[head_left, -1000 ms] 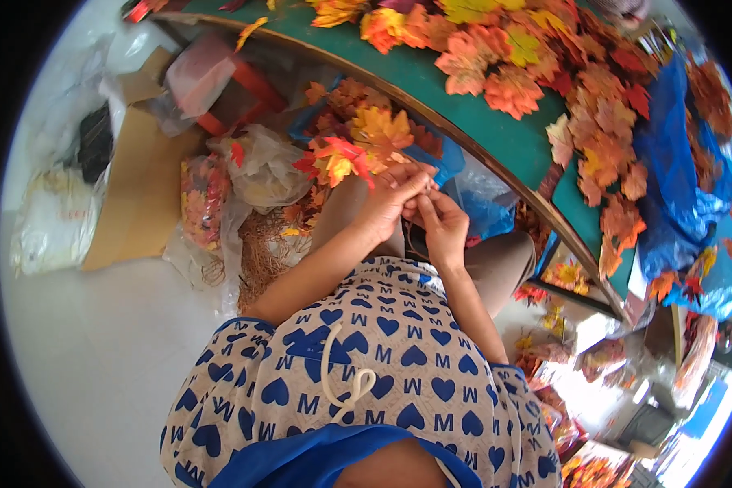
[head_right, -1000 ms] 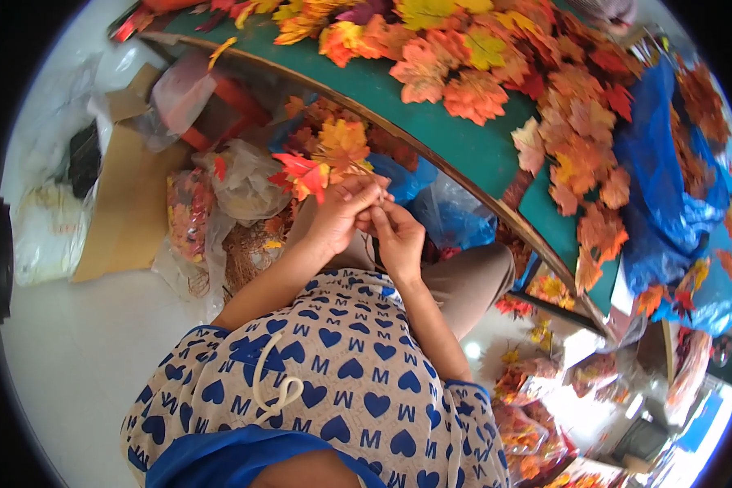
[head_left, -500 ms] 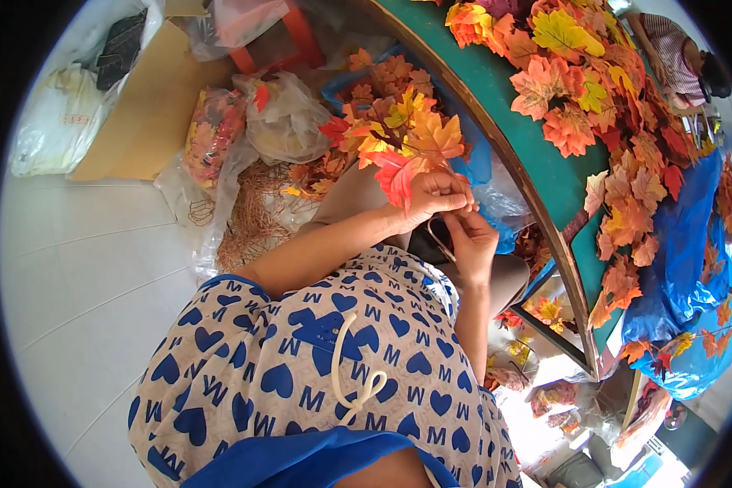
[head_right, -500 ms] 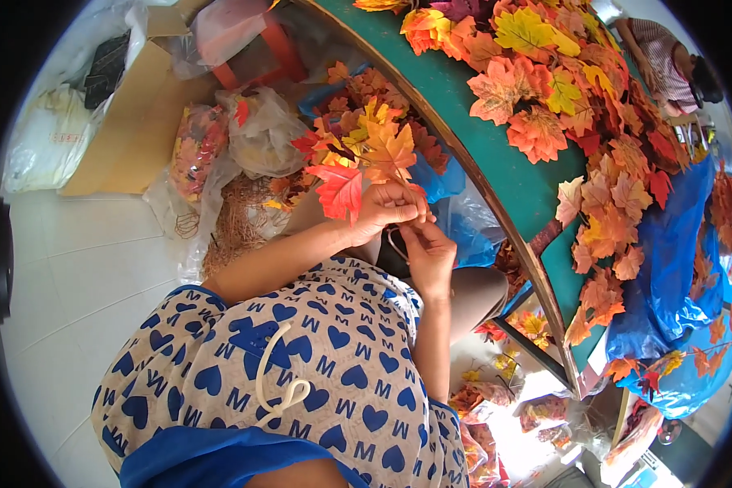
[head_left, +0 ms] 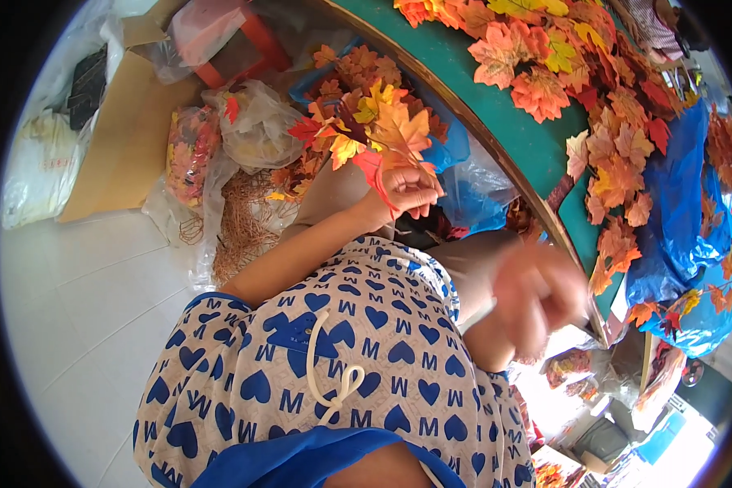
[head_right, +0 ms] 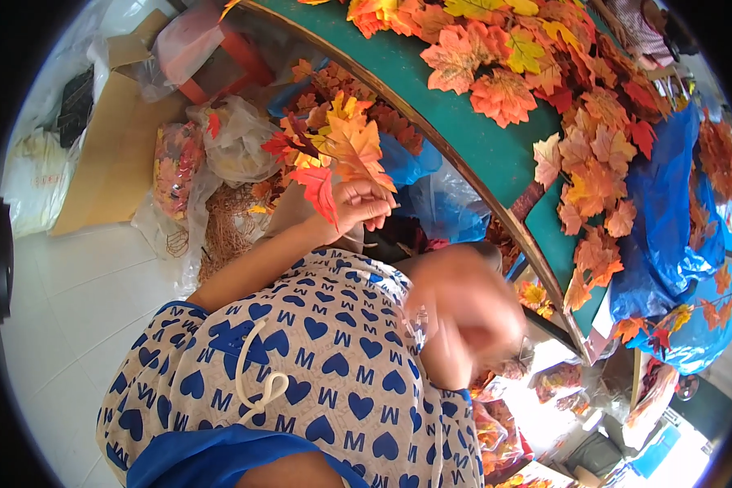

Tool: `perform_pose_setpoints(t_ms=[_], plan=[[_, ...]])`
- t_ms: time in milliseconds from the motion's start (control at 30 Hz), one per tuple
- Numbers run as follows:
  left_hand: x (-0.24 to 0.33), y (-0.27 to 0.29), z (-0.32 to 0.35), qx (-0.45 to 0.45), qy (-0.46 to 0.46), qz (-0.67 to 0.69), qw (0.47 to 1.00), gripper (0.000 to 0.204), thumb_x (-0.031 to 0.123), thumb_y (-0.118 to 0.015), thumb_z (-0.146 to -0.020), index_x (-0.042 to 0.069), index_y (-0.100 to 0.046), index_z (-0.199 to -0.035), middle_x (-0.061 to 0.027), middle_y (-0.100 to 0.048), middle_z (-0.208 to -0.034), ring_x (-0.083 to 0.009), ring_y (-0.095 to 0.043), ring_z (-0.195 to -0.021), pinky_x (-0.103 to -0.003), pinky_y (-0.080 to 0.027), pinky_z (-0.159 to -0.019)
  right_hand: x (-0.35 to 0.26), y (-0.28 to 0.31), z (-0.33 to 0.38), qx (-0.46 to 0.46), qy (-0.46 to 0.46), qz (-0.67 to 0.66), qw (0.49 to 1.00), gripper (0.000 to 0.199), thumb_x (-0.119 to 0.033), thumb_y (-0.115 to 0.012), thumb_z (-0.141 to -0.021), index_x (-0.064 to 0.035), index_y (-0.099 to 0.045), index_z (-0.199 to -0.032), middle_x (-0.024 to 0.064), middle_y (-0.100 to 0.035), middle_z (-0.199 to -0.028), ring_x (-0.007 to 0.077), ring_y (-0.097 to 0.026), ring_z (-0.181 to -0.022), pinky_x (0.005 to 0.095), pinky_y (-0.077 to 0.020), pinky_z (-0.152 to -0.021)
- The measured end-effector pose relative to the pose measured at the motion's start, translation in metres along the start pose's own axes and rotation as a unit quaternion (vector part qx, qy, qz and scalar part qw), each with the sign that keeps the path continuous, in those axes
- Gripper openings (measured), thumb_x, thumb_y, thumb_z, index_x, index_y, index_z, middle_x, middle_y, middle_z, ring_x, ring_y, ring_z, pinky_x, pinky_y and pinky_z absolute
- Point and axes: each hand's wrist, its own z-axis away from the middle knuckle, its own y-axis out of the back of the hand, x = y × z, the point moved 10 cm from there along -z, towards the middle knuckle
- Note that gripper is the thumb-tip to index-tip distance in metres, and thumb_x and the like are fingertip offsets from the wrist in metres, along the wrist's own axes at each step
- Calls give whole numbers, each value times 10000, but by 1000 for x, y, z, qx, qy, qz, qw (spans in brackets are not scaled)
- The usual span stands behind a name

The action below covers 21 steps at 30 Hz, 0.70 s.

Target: The person assembles a decorative garland by attaching artificial maple leaves onto a plastic stem by hand.

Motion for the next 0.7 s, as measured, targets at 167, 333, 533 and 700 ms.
perform_pose_setpoints(t_ms=[167, 333, 533, 700], plan=[[-3, 2, -5, 20, 27, 71, 997, 100, 146, -603, -880, 62, -613, -934, -26, -573, -744, -91, -505, -583, -199, -352, -479, -111, -37, -7, -107, 283, -201, 932, 488, -57, -684, -767, -52, -514, -1224, 44, -646, -654, 112, -581, -467, 153, -430, -398], [-11, 20, 4, 75, 49, 72, 993, 103, 156, -598, -890, 55, -581, -902, -17, -557, -738, -75, -517, -587, -198, -358, -469, -148, -36, -12, -153, 402, -128, 894, 713, 11, -580, -773, -264, -370, -1396, 36, -601, -659, 106, -548, -483, 217, -499, -463], [-16, 22, 8, 60, 62, 162, 983, 107, 143, -595, -887, 55, -558, -935, -34, -559, -776, -100, -495, -618, -195, -381, -519, -149, 69, 8, 69, 346, 5, 936, 230, -217, -505, -871, -78, -628, -735, 25, -575, -542, 135, -527, -425, 222, -371, -424], [-12, 21, 12, 67, 56, 147, 985, 142, 131, -614, -878, 43, -573, -981, -45, -585, -818, -113, -547, -655, -191, -407, -528, -26, 125, -46, 285, 22, 427, 858, 160, 9, -622, -820, 16, -661, -975, 45, -635, -768, 93, -576, -628, 214, -459, -557]])
